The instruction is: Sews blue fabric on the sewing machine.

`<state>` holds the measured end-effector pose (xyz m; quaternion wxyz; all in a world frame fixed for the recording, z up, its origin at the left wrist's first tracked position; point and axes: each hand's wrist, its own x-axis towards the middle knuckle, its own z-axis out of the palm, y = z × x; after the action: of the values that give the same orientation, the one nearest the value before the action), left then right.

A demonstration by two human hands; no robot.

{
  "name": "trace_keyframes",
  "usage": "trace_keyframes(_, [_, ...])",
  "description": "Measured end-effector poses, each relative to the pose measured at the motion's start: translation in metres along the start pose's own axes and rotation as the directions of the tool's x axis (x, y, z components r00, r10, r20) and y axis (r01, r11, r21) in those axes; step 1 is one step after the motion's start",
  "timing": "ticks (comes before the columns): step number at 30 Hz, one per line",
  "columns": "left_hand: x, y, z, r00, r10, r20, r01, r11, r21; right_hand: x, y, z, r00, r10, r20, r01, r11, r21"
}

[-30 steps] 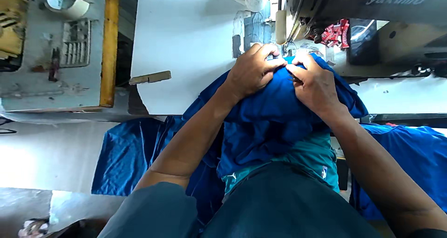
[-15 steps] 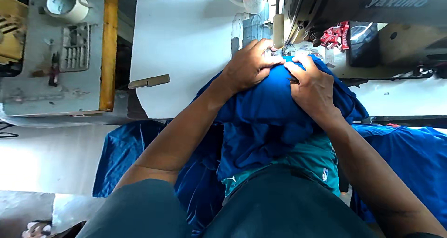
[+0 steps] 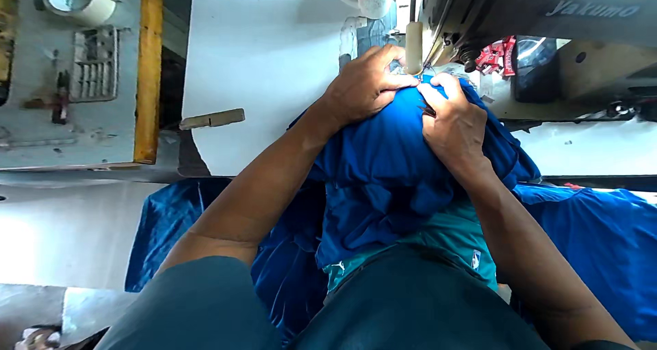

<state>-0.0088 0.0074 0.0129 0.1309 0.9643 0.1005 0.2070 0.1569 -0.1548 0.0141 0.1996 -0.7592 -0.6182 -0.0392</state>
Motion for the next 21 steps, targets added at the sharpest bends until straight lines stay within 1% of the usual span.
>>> trace_keyframes(5, [-0.0025,-0.0019,0.0006,1.000,0.009,-0.015,-0.009,1.000,-0.004,0.0000,-0.0031,0.0000,1.000,0.014,-0.009,-0.014,1.000,-0.019])
trace_keyframes(12, [-0.0013,-0.0040,0.0028,0.999,0.000,-0.034,0.000,1.000,-0.017,0.0008,-0.0054,-0.0017,0.999,0.042,0.015,-0.042,0.999,-0.012])
trace_keyframes(17, [-0.0017,-0.0045,0.0045,0.998,0.014,-0.056,-0.015,1.000,-0.015,0.0001,-0.0050,-0.0015,0.999,0.038,0.015,-0.037,0.999,-0.020])
trace_keyframes(21, [-0.0021,-0.0030,0.0050,0.998,0.000,-0.058,0.001,1.000,0.003,0.0003,-0.0052,-0.0017,0.999,0.037,0.025,-0.036,0.999,-0.037])
